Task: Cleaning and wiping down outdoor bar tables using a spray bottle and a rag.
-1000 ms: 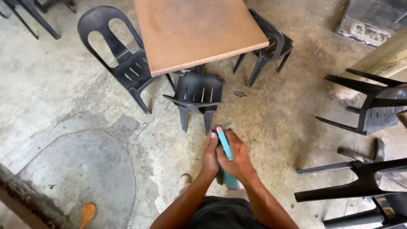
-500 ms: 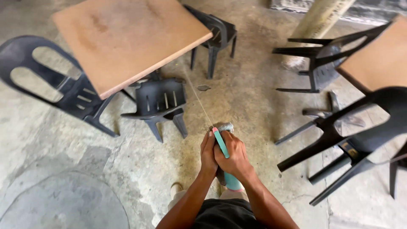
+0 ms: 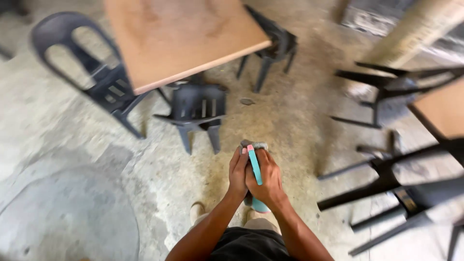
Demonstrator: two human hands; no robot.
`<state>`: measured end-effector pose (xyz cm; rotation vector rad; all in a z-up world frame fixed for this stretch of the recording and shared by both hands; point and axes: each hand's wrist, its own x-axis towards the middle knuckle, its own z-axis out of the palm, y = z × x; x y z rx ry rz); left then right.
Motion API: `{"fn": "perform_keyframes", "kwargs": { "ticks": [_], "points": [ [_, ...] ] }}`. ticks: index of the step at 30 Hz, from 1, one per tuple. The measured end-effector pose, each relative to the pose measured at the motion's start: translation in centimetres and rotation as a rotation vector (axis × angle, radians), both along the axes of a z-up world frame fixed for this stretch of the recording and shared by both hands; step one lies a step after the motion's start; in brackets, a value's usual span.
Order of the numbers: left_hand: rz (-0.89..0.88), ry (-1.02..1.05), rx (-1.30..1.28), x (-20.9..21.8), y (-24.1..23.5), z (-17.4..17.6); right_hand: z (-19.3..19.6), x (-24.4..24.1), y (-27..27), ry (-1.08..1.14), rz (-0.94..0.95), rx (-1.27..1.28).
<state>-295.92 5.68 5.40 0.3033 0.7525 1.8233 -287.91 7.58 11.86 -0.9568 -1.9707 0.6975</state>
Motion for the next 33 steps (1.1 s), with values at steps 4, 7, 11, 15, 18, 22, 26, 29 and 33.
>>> {"fn": "perform_keyframes", "kwargs": {
  "ticks": [4,7,11,15,18,22,26,29,33],
  "points": [
    [-0.115,0.063,0.042,2.2,2.1,-2.4,0.1,2.6,1.4,-0.052,-0.106,-0.091],
    [-0.087,0.003,0.089,-0.1,0.9,-1.9,-0.2,0.4,1.1,-0.121,-0.021,-0.060],
    [0.170,0.087,-0.015,-8.3,-3.1,-4.5,-2.1,-8.4,-0.8,-0.127,0.237,-0.036],
    [0.443,-0.055,-0.105,-17.2,-10.3,-7.7,-5.8,-18.5,-5.3,-0.123,0.647,0.007],
    [0.614,-0.031,-0.214,-22.1,-16.1,-7.3,-4.9,-24.8,-9.5,-0.141,0.837,-0.193],
    [0.819,0.007,-0.346,-27.1,-20.6,-8.3,-6.6,-32.0,-13.2,-0.191,1.008,-0.204],
    [0.945,-0.044,-0.407,-32.1,-22.4,-10.3,-8.5,-38.7,-14.7,-0.363,1.090,-0.217],
    [0.991,-0.071,-0.451,-37.1,-22.2,-10.5,-10.1,-44.3,-14.4,-0.370,1.124,-0.191],
    [0.981,0.007,-0.450,-47.5,-20.3,-12.0,-11.1,-54.1,-12.7,-0.261,1.090,-0.183]
  ]
}}
